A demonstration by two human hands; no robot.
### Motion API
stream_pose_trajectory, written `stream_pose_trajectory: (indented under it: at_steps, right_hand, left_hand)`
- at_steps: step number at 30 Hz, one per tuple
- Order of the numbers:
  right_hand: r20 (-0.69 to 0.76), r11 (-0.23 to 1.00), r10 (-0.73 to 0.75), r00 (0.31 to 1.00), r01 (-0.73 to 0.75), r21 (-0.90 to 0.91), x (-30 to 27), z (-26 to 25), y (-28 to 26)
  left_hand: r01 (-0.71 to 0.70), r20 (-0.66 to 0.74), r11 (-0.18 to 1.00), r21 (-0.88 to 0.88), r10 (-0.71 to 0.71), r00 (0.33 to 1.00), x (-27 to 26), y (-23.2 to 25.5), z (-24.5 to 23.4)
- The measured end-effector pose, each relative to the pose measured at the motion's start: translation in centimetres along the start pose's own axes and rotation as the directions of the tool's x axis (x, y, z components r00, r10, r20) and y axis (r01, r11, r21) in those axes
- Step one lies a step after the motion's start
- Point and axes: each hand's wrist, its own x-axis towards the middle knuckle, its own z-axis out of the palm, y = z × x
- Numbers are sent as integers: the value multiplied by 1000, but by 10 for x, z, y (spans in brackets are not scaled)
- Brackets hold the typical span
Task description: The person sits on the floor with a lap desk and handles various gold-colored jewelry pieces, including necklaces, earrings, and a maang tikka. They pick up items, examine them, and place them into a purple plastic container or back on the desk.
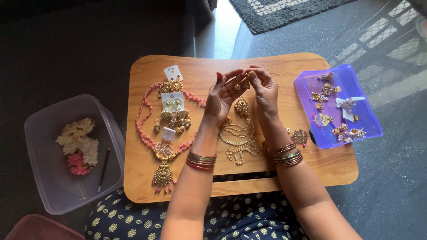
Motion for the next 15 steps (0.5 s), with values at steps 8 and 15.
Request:
stream_pose_trajectory:
  at_steps: [8, 15]
  right_hand:
    - [-26, 996, -43, 999, 41, -77, 0, 1, 2]
    - [-25, 1000, -5, 1000, 6, 24, 2, -1, 6]
  left_hand:
    - [32, 42, 998, -46, -31, 999, 1, -3, -1]
    - [51, 21, 997, -66, -49, 999, 1, -2, -3]
